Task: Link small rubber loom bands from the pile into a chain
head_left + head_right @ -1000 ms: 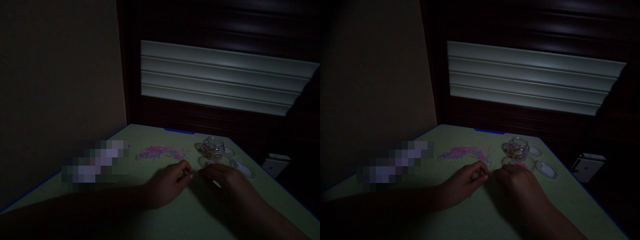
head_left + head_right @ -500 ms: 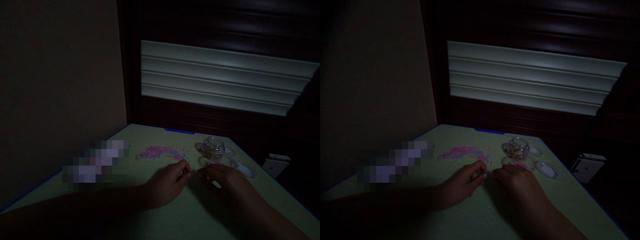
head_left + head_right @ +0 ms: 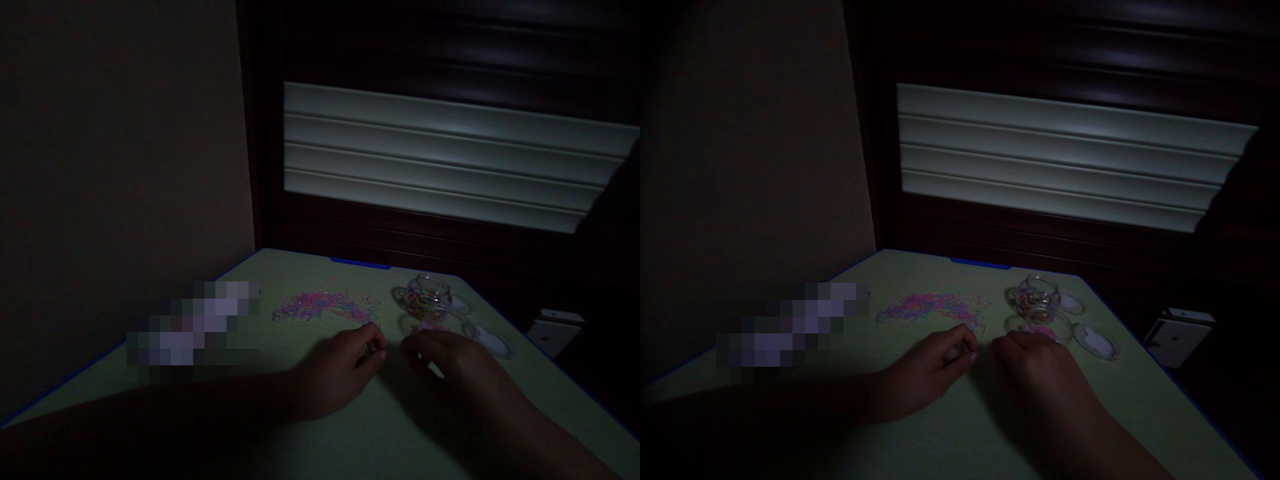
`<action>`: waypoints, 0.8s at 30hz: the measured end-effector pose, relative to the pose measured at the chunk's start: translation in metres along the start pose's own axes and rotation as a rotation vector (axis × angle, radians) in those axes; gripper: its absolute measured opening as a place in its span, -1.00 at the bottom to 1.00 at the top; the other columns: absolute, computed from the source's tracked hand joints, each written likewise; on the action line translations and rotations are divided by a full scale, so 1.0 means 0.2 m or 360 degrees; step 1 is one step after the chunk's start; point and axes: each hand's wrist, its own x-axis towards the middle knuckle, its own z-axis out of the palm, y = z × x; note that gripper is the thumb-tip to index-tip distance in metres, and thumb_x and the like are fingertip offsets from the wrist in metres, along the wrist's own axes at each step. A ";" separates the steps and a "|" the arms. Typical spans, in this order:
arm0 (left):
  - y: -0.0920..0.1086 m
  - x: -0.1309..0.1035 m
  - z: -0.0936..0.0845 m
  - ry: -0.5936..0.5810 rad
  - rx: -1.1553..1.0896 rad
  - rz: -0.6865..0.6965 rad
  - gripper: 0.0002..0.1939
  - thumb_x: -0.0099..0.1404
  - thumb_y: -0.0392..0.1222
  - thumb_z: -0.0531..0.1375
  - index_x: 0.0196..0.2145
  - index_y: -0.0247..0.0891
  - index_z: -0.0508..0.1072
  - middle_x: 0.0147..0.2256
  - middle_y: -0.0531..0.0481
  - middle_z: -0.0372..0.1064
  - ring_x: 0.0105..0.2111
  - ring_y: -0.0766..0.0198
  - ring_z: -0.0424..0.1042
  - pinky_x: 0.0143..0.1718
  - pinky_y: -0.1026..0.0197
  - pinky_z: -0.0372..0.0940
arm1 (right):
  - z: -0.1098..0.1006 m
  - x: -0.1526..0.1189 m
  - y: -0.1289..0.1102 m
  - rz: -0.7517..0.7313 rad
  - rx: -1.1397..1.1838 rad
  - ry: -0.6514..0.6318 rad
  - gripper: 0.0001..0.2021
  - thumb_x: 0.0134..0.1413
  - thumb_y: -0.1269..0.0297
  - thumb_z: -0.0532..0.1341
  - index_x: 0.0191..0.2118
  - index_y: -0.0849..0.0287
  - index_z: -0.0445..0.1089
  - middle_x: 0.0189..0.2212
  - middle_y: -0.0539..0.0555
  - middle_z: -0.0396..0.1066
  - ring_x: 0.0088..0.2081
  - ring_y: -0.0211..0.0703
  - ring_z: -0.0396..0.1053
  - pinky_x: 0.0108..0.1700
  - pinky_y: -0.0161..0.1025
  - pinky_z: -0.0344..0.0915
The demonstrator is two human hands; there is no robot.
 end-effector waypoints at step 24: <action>0.00 0.00 0.00 0.0002 0.0072 -0.0014 -0.89 0.26 -0.20 -0.04 -0.35 -0.23 0.25 -0.55 0.16 0.14 -0.56 0.43 0.13 -0.57 0.36 -0.04 | -0.10 -0.04 0.06 0.0465 -0.1135 0.0176 -0.84 -0.09 0.56 0.06 -0.43 0.19 0.31 -0.49 0.10 0.37 -0.48 -0.10 0.30 -0.47 -0.22 0.06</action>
